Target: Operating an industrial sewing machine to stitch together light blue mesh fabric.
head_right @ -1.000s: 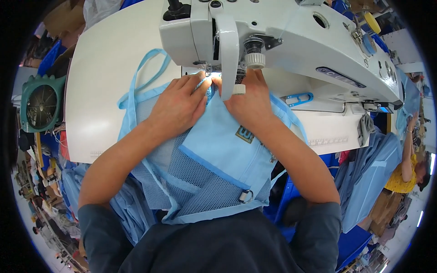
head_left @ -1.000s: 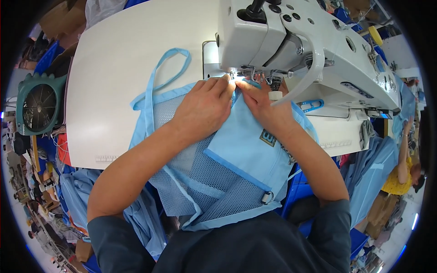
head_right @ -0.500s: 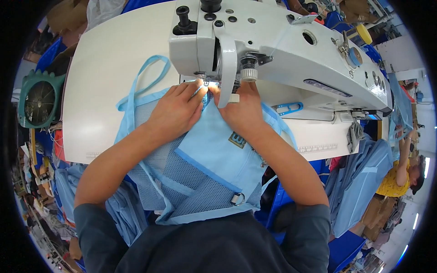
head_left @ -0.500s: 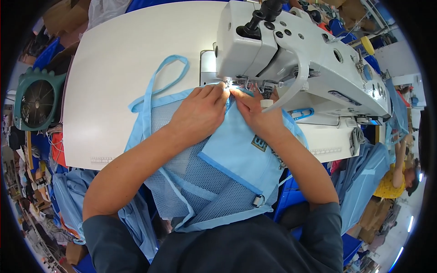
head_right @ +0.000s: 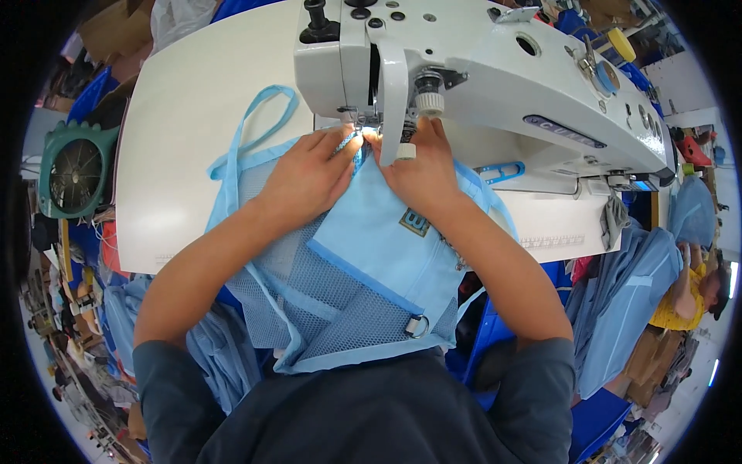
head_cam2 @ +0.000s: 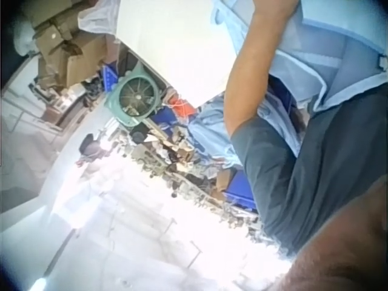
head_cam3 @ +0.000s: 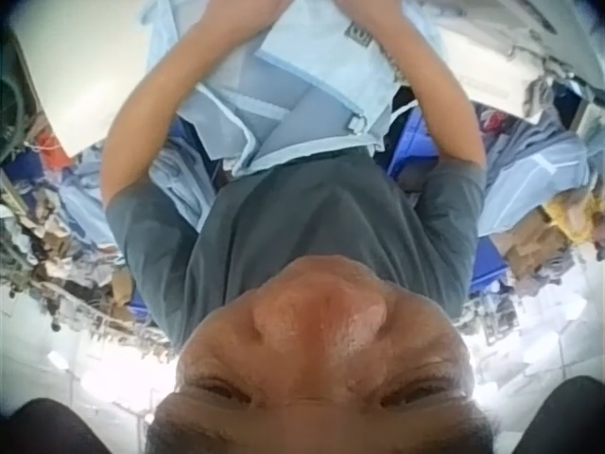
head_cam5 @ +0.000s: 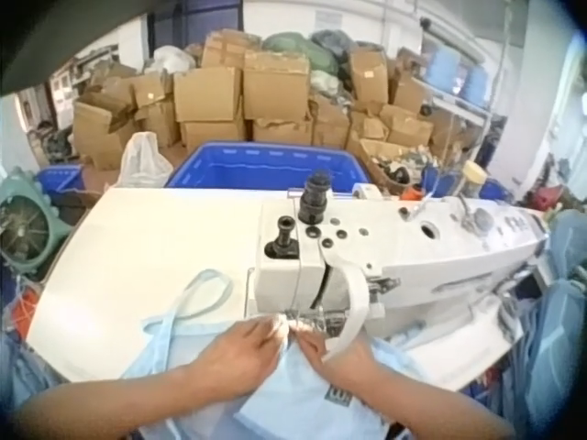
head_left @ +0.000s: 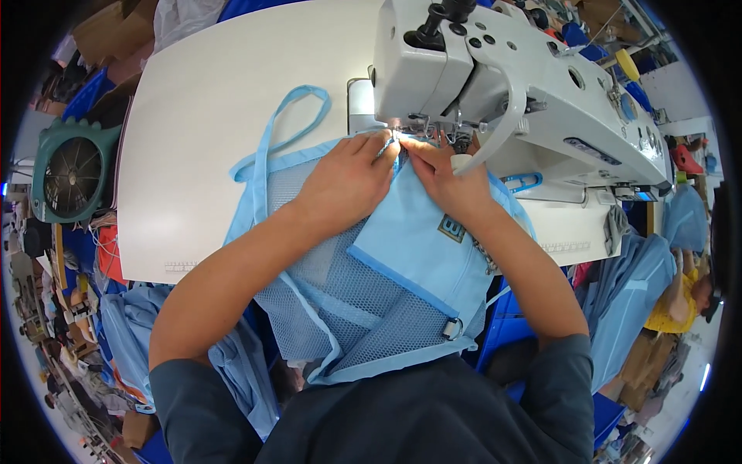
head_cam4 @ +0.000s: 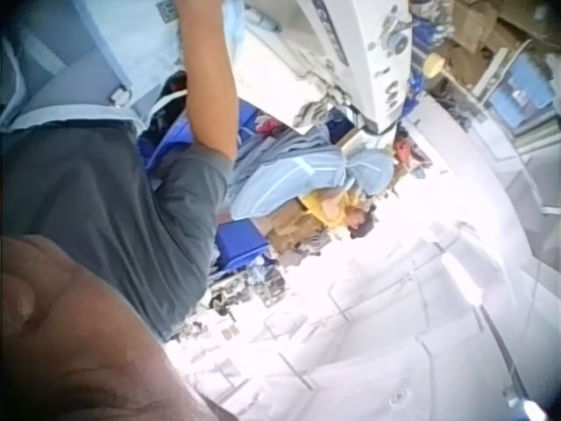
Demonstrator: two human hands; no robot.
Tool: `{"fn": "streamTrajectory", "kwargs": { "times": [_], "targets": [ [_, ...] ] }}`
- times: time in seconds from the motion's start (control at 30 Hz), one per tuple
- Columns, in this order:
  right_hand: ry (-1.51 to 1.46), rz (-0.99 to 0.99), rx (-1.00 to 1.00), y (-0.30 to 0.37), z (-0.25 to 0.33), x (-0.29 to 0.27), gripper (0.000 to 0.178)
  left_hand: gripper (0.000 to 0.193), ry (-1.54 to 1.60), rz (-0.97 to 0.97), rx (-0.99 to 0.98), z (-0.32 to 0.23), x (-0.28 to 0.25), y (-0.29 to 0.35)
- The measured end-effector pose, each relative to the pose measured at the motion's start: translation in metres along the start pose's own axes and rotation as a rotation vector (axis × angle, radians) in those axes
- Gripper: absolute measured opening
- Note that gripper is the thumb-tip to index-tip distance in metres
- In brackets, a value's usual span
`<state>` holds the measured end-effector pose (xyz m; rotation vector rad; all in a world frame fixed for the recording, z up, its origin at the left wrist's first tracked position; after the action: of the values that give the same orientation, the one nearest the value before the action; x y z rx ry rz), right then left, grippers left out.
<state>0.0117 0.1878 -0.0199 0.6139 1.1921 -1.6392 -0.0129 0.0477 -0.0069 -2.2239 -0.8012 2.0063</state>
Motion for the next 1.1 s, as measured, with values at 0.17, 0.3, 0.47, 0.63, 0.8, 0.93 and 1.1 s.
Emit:
{"fn": "streamTrajectory", "kwargs": {
  "times": [0.17,0.3,0.47,0.63,0.8,0.93,1.1],
  "targets": [
    [0.152,0.057,0.118,0.001,-0.019,0.011,0.021,0.037,0.037,0.029,-0.041,-0.001,0.0,-0.001],
    [0.151,0.066,0.092,0.001,-0.023,0.014,0.02,0.031,-0.003,0.012,-0.018,-0.003,-0.004,0.0],
    [0.096,-0.024,0.017,0.0,-0.014,0.008,0.024,0.03,0.073,-0.043,-0.034,0.002,-0.004,0.002],
    [0.19,0.044,0.083,0.005,-0.021,0.015,0.017,0.029,0.076,-0.067,-0.057,0.004,-0.008,0.002],
    [0.252,0.181,0.089,-0.005,-0.006,0.005,0.018,0.029,0.057,-0.073,-0.031,0.003,-0.007,0.003],
    [0.244,0.127,0.029,-0.002,-0.007,0.005,0.018,0.03,0.048,-0.08,-0.015,0.001,-0.008,0.001],
    [0.207,0.097,-0.003,-0.004,-0.002,0.003,0.018,0.031,0.047,-0.066,-0.01,0.003,-0.009,0.001]
  ]
}}
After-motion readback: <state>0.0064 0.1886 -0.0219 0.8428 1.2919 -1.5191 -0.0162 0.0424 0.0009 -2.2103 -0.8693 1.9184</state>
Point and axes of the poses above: each hand's wrist, its own y-axis away from the middle knuckle, its own x-axis out of the palm, z = x × y, the point moved 9 cm from there along -y, towards the middle knuckle, and after that the axes turned 10 degrees about x, right-handed, at the moved point
